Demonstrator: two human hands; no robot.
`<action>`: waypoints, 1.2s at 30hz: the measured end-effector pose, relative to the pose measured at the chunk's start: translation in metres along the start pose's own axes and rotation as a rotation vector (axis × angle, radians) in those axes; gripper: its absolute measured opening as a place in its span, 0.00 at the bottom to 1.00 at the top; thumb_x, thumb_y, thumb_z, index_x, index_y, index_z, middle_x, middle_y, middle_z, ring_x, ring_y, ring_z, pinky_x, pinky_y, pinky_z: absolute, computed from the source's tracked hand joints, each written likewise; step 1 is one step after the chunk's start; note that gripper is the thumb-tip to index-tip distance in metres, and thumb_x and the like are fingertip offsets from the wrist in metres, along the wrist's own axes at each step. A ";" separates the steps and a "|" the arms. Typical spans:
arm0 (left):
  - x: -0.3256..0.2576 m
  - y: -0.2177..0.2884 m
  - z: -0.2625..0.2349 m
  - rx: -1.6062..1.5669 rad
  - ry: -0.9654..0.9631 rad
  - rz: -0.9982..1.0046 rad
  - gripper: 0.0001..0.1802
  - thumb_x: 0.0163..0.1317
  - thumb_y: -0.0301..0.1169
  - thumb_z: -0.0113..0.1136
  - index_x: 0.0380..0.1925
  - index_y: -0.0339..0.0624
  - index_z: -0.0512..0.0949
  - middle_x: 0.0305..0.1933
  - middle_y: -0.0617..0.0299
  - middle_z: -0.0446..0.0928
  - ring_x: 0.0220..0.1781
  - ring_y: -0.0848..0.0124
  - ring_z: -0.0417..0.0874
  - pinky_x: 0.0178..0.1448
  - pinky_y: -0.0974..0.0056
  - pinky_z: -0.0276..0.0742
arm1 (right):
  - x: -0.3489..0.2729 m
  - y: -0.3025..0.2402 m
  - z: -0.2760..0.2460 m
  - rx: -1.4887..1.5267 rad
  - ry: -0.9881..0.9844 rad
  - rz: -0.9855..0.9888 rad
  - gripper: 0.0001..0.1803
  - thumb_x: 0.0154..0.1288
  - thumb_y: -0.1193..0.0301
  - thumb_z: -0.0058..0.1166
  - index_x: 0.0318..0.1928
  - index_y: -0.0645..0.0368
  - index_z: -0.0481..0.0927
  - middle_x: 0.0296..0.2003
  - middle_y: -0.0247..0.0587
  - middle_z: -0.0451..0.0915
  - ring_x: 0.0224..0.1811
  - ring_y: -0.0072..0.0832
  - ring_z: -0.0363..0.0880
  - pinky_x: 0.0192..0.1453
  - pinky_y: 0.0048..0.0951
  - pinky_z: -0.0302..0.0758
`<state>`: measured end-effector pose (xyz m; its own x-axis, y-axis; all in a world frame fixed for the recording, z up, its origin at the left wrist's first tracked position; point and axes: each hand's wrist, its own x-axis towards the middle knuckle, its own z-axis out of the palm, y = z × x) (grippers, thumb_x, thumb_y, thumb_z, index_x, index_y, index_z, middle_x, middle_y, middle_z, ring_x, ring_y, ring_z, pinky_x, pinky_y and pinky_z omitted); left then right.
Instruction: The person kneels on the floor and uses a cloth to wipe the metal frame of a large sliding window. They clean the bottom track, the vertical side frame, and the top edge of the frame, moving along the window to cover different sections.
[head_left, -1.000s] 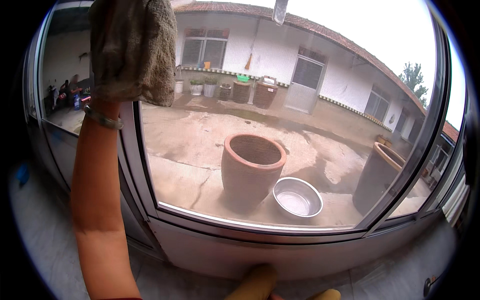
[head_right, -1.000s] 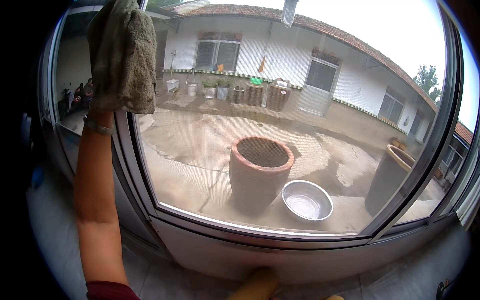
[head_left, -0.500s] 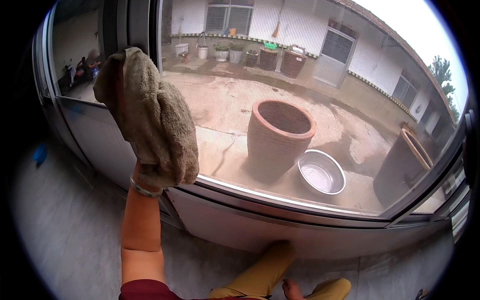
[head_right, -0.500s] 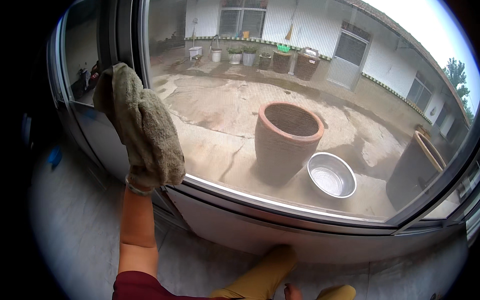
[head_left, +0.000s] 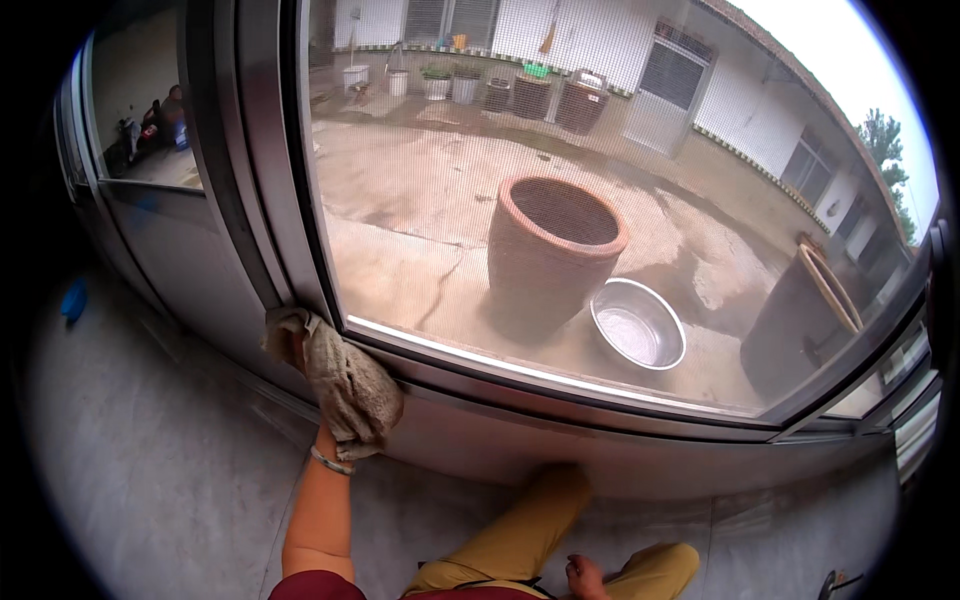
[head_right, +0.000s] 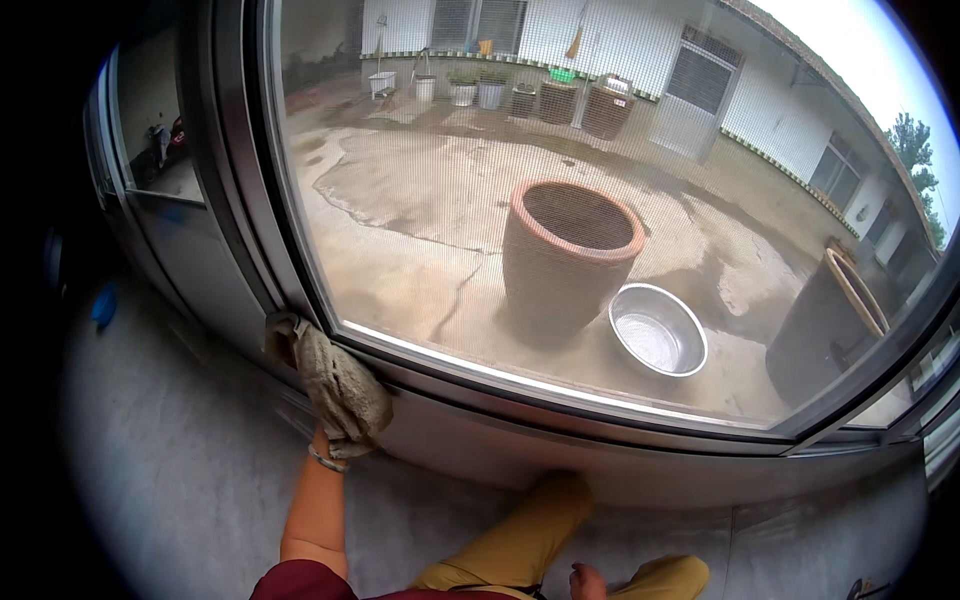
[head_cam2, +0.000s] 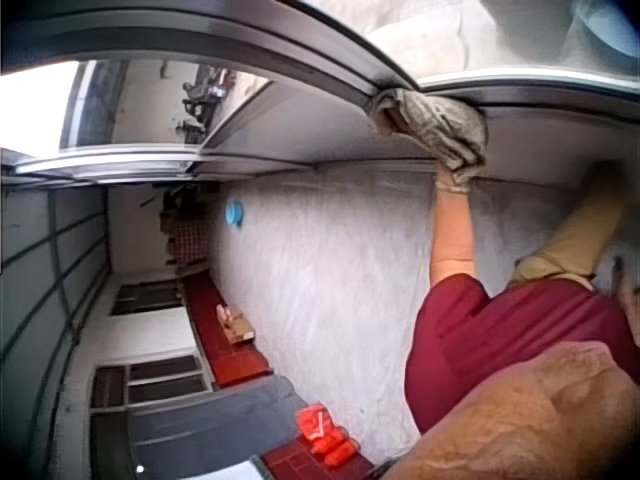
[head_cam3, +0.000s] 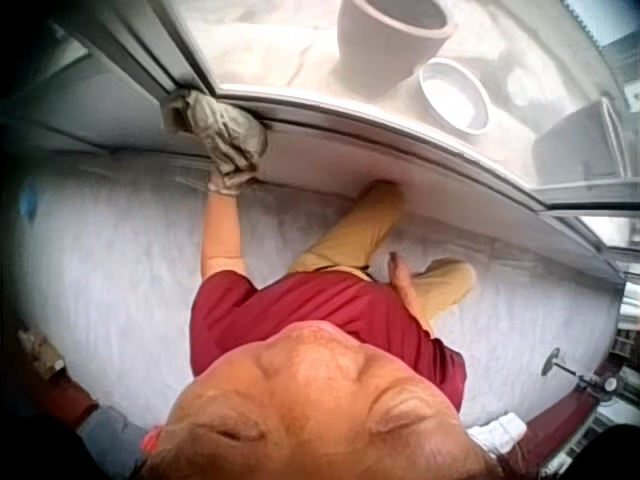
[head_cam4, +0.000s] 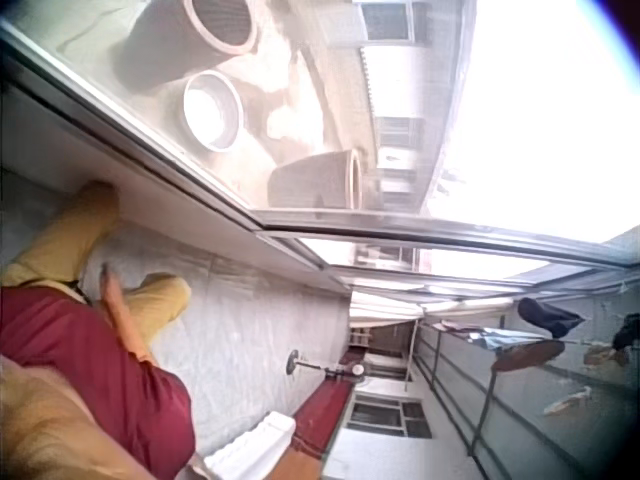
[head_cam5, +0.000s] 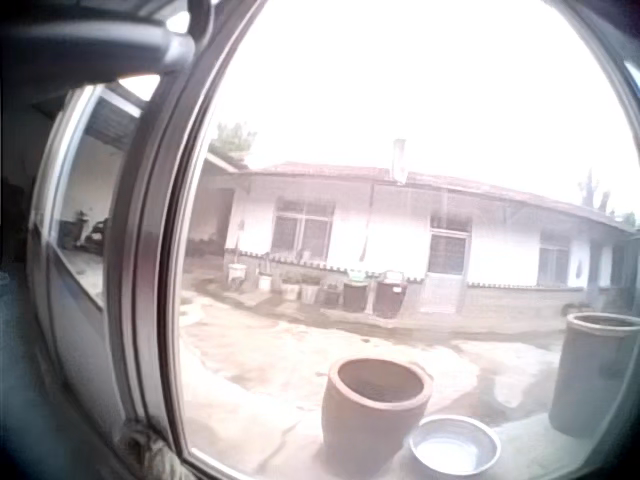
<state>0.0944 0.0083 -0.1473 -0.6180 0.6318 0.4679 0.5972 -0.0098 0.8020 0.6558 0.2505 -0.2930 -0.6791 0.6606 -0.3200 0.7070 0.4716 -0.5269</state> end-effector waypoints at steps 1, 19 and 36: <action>-0.001 0.006 -0.002 0.099 0.011 -0.005 0.25 0.79 0.45 0.37 0.69 0.46 0.61 0.67 0.59 0.69 0.67 0.65 0.71 0.72 0.59 0.68 | 0.004 0.005 0.012 -0.022 0.023 -0.026 0.19 0.73 0.67 0.47 0.59 0.62 0.77 0.55 0.59 0.79 0.59 0.53 0.76 0.63 0.45 0.73; 0.213 0.197 -0.157 0.118 0.011 0.407 0.28 0.76 0.44 0.47 0.70 0.44 0.61 0.67 0.57 0.70 0.67 0.65 0.72 0.69 0.58 0.73 | 0.040 0.011 0.033 0.182 -0.024 0.003 0.19 0.72 0.66 0.49 0.60 0.59 0.76 0.53 0.61 0.80 0.58 0.57 0.77 0.60 0.48 0.75; 0.359 0.438 -0.226 0.374 0.308 1.231 0.32 0.71 0.41 0.58 0.71 0.43 0.61 0.68 0.55 0.70 0.67 0.64 0.74 0.67 0.57 0.79 | 0.073 0.068 0.096 0.230 -0.041 0.050 0.23 0.67 0.61 0.57 0.58 0.60 0.76 0.49 0.61 0.82 0.52 0.58 0.80 0.56 0.49 0.77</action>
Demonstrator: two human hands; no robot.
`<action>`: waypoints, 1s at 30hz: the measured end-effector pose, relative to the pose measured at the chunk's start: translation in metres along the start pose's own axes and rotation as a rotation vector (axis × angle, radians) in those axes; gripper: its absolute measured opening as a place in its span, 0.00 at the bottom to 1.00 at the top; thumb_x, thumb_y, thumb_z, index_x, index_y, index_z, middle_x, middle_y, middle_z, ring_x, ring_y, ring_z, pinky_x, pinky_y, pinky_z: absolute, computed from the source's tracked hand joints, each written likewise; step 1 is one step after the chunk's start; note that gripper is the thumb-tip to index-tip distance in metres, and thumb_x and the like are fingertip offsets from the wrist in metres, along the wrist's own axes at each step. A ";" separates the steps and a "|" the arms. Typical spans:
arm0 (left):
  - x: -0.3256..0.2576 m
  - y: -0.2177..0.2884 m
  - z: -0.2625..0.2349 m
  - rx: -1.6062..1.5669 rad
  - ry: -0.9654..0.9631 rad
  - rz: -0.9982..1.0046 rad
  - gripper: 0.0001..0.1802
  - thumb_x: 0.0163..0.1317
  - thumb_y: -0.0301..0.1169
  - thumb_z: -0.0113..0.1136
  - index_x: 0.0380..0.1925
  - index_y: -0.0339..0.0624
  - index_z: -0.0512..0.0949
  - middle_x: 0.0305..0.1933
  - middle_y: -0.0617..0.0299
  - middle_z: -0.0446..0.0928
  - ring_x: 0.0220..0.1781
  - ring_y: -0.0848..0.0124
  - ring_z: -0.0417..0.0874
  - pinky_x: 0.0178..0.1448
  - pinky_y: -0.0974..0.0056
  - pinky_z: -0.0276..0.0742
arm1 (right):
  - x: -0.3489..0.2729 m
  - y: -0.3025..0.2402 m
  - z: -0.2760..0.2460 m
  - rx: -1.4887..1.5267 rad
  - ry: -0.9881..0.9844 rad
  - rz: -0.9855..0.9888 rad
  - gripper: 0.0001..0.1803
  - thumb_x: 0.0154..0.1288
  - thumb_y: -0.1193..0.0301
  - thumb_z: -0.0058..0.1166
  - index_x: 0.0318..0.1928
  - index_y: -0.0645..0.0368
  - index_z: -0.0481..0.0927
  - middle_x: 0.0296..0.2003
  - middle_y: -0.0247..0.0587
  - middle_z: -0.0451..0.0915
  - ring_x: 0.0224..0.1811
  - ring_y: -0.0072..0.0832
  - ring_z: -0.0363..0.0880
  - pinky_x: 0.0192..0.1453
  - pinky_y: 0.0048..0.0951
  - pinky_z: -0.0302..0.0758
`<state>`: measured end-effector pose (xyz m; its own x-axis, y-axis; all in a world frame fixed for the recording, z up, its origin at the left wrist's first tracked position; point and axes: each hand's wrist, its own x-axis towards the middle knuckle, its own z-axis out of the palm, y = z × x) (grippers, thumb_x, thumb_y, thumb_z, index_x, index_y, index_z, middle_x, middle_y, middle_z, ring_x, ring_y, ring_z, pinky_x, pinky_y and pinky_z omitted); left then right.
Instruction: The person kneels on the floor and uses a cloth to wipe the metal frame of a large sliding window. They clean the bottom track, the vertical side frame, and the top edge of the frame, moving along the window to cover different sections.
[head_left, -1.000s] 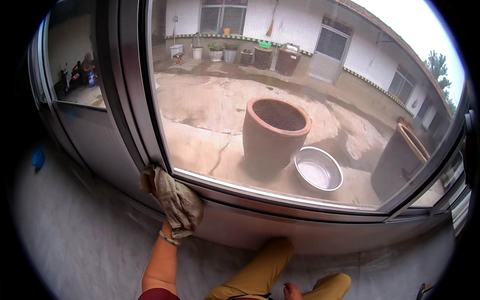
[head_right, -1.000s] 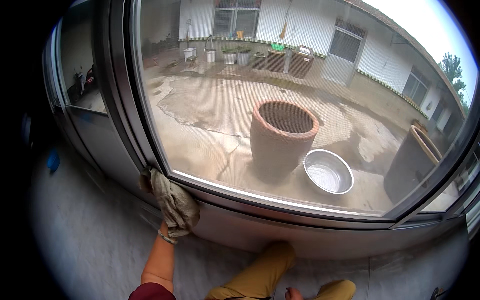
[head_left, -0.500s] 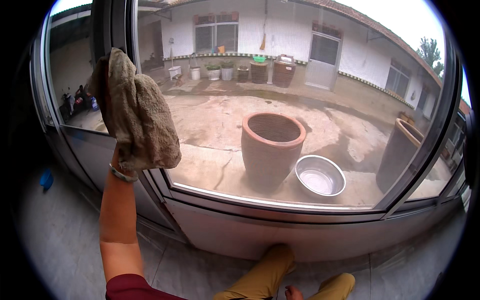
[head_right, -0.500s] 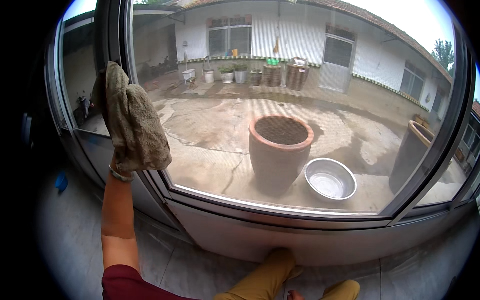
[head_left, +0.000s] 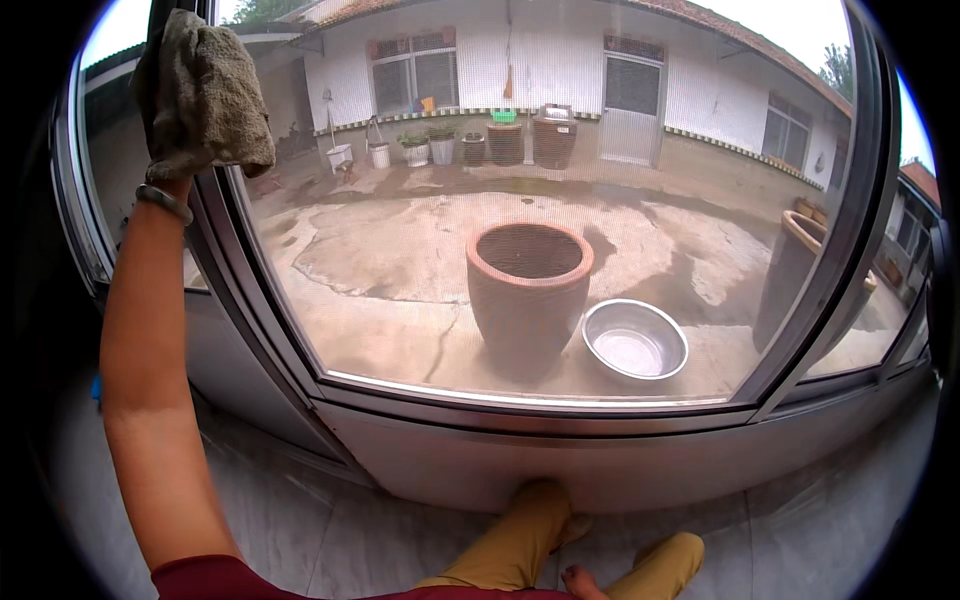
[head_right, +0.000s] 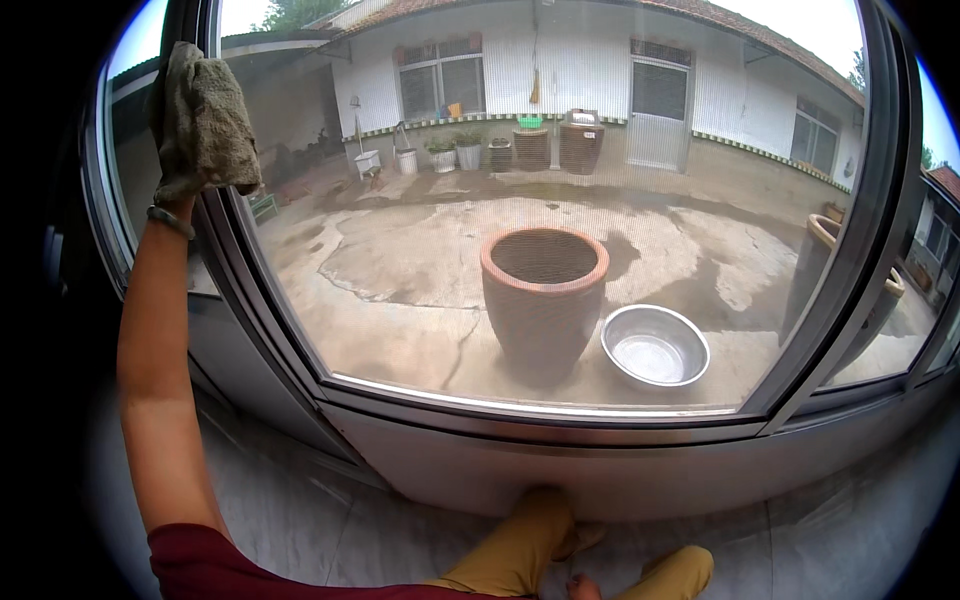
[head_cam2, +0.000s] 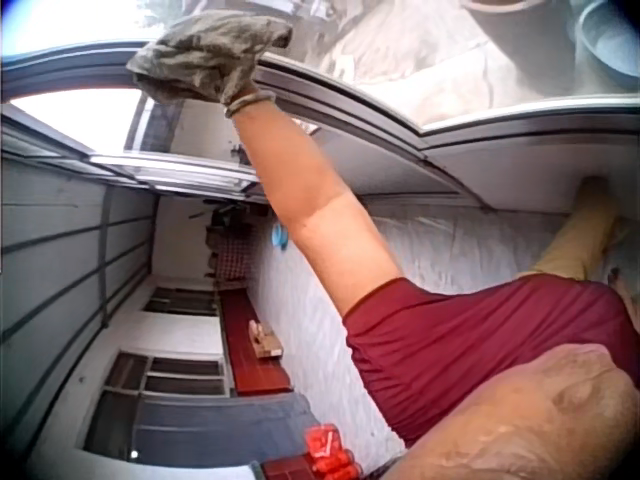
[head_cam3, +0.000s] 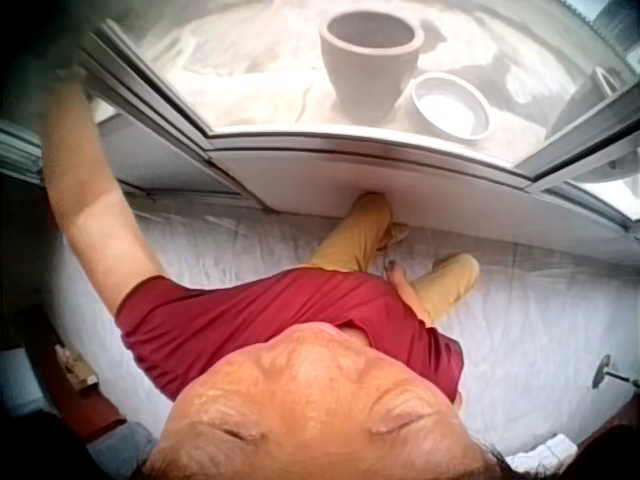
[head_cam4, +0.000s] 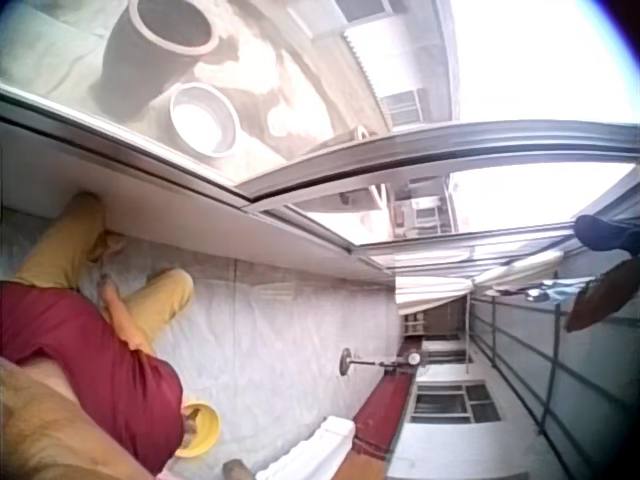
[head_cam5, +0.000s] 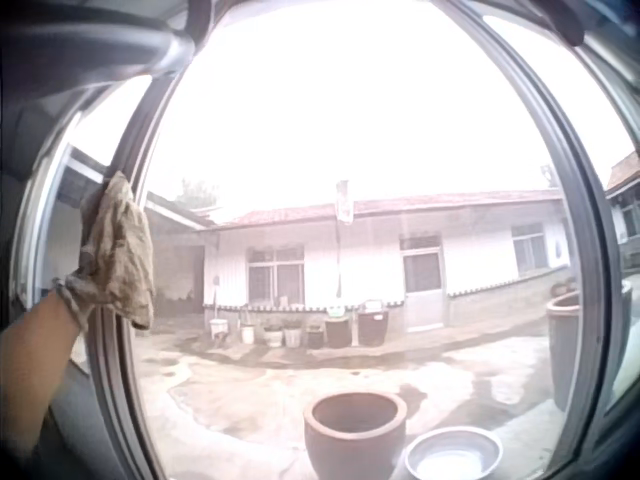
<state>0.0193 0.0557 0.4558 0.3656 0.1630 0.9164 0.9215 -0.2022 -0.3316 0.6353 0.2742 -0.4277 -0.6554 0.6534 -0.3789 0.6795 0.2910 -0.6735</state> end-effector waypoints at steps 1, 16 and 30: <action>0.010 0.000 -0.001 0.184 -0.001 0.120 0.33 0.70 0.39 0.60 0.71 0.42 0.61 0.68 0.55 0.70 0.67 0.64 0.75 0.67 0.58 0.79 | 0.002 0.003 0.004 -0.031 0.010 -0.008 0.23 0.67 0.62 0.57 0.58 0.60 0.76 0.48 0.60 0.82 0.52 0.58 0.80 0.56 0.49 0.77; -0.046 -0.011 -0.016 0.207 0.024 -0.246 0.32 0.66 0.37 0.64 0.67 0.41 0.66 0.64 0.53 0.71 0.64 0.65 0.75 0.64 0.58 0.80 | -0.020 -0.015 -0.021 -0.101 -0.025 0.154 0.20 0.63 0.54 0.58 0.45 0.55 0.84 0.42 0.53 0.85 0.50 0.50 0.83 0.56 0.44 0.79; -0.286 0.052 -0.019 -0.939 0.298 -1.587 0.30 0.74 0.48 0.49 0.68 0.40 0.66 0.65 0.52 0.72 0.63 0.57 0.76 0.66 0.54 0.79 | -0.056 -0.024 -0.039 -0.155 -0.051 0.024 0.21 0.63 0.54 0.58 0.50 0.54 0.82 0.43 0.51 0.85 0.50 0.48 0.83 0.57 0.43 0.78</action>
<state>-0.0398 -0.0198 0.1803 -0.7794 0.5765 0.2455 -0.0660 -0.4652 0.8827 0.6691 0.2578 -0.3654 -0.6513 0.6262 -0.4285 0.7355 0.3821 -0.5595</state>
